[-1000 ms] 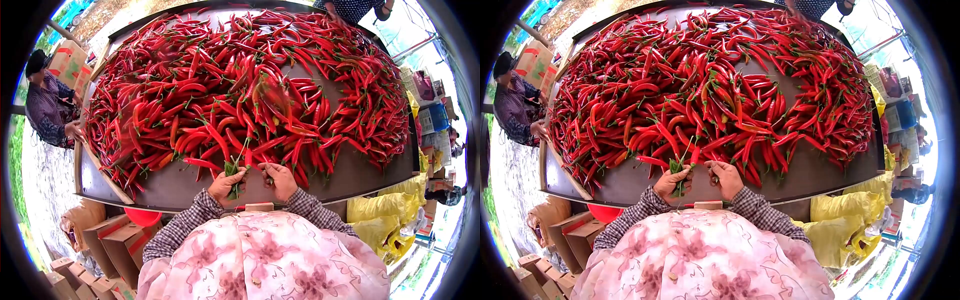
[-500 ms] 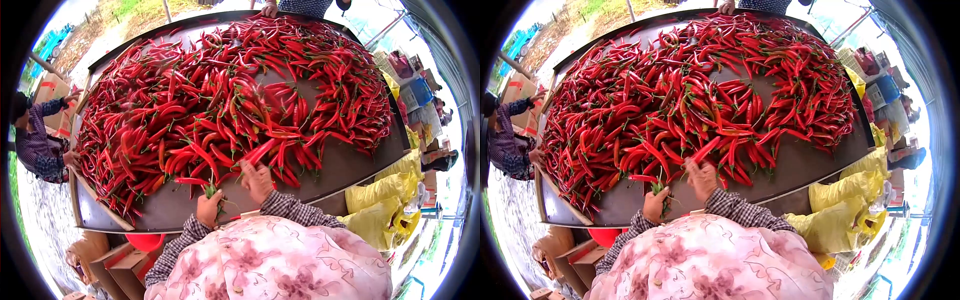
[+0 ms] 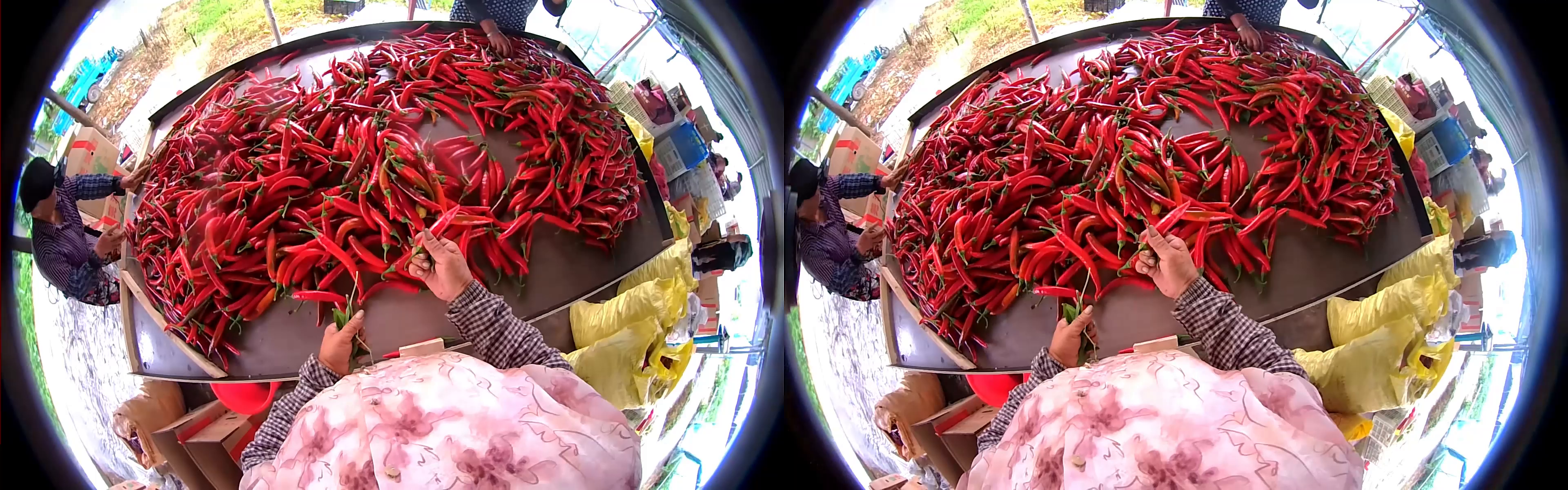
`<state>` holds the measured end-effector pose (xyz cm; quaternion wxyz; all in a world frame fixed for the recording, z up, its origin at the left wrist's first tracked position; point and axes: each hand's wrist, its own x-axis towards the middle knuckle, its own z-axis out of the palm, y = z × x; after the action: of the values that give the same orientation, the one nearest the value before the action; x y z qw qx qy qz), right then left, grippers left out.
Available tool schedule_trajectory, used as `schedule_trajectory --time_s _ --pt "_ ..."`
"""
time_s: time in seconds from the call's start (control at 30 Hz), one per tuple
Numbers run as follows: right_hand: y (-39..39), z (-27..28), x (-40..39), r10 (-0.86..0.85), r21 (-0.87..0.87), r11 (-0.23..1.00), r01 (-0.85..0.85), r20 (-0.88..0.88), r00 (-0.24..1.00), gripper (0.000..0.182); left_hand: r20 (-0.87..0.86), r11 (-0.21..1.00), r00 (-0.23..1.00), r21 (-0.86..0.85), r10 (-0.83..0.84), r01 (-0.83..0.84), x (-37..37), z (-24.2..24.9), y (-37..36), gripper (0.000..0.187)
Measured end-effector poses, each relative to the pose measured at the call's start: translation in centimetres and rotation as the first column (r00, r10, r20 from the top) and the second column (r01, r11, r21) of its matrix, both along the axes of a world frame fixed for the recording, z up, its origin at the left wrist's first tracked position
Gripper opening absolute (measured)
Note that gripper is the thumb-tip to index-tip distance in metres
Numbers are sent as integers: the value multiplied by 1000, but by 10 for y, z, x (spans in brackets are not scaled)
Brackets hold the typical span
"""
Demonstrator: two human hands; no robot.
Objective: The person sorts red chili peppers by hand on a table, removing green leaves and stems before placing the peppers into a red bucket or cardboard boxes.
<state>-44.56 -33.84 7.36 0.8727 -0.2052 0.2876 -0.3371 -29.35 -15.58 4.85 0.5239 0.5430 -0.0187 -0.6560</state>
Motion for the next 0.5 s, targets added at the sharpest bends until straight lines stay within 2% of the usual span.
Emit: schedule_trajectory --time_s 0.07,0.1,0.13,0.17,0.2,0.23,0.27,0.33,0.37,0.43,0.47,0.5 --pt "4 1 -2 3 21 1000 -3 -12 1000 20 -14 999 999 -25 30 -30 -6 6 -3 24" --pt "7 1 -5 145 -76 986 -152 -85 986 21 -23 996 997 -53 70 -71 -8 10 -4 22" --pt "11 2 -3 289 -164 935 -315 -161 944 23 48 987 990 -98 132 -127 -9 3 -3 22" --pt "18 7 1 340 -166 917 -362 -147 929 23 235 984 961 -133 147 -118 -12 12 -7 23" --pt "28 15 3 384 -277 801 -531 -442 811 22 343 983 934 -179 104 -43 -11 12 -7 23" --pt "39 18 6 326 -333 640 -693 -699 637 22 448 977 892 -210 60 39 -11 11 -6 23" --pt "49 11 11 357 -339 604 -721 -694 625 22 455 977 884 -211 105 -7 -12 11 -4 23" --pt "66 -4 17 328 -226 866 -445 -416 848 26 421 939 904 -274 -75 206 -16 11 4 24" --pt "72 -5 23 354 -225 852 -472 -415 838 26 421 946 906 -273 -47 176 -15 8 9 24" --pt "83 -3 34 328 -36 933 -358 -321 888 24 367 910 929 -370 -41 186 -14 2 17 23" --pt "85 -2 37 347 -34 925 -378 -325 880 24 389 925 920 -365 49 105 -13 8 19 21" --pt "85 -1 40 385 -94 890 -447 -372 845 22 385 928 920 -364 72 80 -12 14 25 21"
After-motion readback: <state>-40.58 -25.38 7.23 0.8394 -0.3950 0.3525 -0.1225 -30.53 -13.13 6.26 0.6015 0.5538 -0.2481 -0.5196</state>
